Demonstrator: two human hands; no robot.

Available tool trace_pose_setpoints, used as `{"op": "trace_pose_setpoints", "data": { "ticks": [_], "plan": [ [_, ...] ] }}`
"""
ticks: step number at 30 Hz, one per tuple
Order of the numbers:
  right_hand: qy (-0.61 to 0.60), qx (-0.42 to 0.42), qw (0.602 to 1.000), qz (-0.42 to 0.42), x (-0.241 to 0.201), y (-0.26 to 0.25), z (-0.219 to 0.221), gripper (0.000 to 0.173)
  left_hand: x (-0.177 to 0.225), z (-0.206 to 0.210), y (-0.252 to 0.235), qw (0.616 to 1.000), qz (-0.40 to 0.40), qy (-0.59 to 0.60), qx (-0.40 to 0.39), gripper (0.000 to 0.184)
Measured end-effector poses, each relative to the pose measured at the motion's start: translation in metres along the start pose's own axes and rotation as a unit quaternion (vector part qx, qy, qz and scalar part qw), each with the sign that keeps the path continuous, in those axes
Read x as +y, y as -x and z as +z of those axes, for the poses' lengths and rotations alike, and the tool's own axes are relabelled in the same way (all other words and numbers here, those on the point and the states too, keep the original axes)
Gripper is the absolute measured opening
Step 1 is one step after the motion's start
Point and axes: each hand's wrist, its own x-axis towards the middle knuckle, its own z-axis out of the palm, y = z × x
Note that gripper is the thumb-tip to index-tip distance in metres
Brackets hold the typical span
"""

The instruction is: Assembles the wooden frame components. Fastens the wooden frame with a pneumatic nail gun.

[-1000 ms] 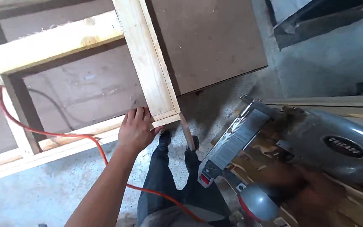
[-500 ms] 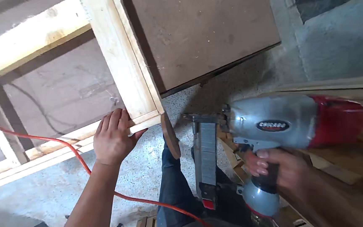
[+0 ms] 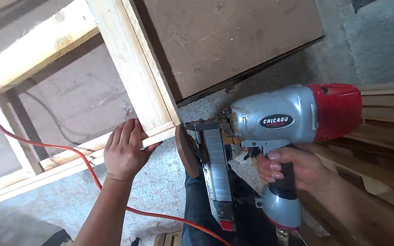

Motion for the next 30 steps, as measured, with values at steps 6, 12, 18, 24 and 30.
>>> {"op": "trace_pose_setpoints", "data": {
  "ticks": [6,12,18,24,30],
  "plan": [
    [-0.032,-0.011,0.999,0.017,-0.004,-0.002,-0.002,0.027,0.000,0.001,0.000,1.000,0.006,0.000,-0.003,0.079],
    [-0.020,-0.007,0.999,0.028,-0.002,-0.006,0.000,0.021,0.000,-0.001,-0.001,1.000,0.005,-0.002,-0.009,0.080],
    [-0.007,0.023,1.000,-0.006,-0.004,0.009,-0.005,0.024,-0.001,0.000,-0.001,1.000,0.006,-0.001,-0.001,0.080],
    [-0.036,0.067,0.997,-0.034,0.000,0.050,-0.013,0.031,-0.001,-0.004,-0.002,1.000,0.003,0.010,-0.023,0.078],
    [-0.026,0.127,0.985,-0.113,0.023,0.100,-0.002,0.035,-0.003,-0.009,-0.006,0.999,0.002,0.030,-0.039,0.080]
  ]
}}
